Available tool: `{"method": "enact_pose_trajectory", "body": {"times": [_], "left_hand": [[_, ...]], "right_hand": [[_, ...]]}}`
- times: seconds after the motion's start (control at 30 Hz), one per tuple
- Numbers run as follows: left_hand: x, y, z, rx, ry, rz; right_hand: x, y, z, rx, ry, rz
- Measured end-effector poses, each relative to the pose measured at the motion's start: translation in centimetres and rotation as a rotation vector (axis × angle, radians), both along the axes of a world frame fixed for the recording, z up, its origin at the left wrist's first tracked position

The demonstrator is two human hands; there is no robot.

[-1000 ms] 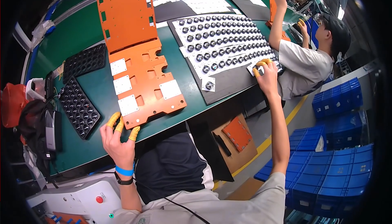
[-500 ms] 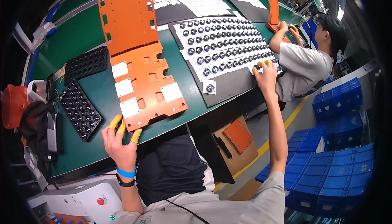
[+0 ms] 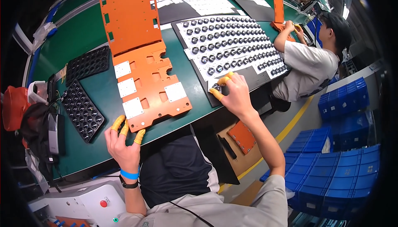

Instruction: The recorder is assembling small light bulb components into orange trays and then placing the trays into a testing or pressing machine.

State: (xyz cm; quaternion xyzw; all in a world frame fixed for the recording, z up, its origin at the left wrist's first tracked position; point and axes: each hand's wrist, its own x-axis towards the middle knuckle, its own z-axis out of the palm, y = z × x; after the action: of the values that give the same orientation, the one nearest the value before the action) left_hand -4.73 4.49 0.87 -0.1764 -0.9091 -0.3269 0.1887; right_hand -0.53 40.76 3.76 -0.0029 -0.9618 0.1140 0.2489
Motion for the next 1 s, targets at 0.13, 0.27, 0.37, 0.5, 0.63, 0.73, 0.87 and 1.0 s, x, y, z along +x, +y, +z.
{"method": "enact_pose_trajectory", "body": {"times": [0.13,0.27,0.37,0.5,0.63,0.73,0.87,1.0], "left_hand": [[-0.1,-0.2,-0.3,0.017,0.012,0.020],[0.2,-0.3,-0.1,0.010,0.013,0.021],[0.0,0.0,-0.1,0.007,0.009,0.006],[0.1,-0.2,0.0,-0.002,0.009,0.013],[0.1,-0.1,0.1,0.001,0.014,0.020],[0.1,-0.1,0.1,-0.002,0.011,0.018],[0.0,0.0,0.0,-0.010,0.017,0.021],[0.0,0.1,0.0,-0.010,0.016,0.025]], "right_hand": [[1.5,1.2,1.8,0.053,0.029,-0.031],[3.1,6.2,2.3,0.040,-0.018,-0.090],[4.0,10.3,1.0,-0.165,-0.045,-0.125],[4.2,11.1,-0.2,-0.085,-0.019,-0.202],[3.8,11.6,-1.0,0.024,0.005,-0.267],[3.3,12.0,-1.1,0.103,0.064,-0.367],[3.1,13.2,-1.6,0.221,0.126,-0.481],[2.8,13.9,-2.1,0.233,0.111,-0.481]]}}
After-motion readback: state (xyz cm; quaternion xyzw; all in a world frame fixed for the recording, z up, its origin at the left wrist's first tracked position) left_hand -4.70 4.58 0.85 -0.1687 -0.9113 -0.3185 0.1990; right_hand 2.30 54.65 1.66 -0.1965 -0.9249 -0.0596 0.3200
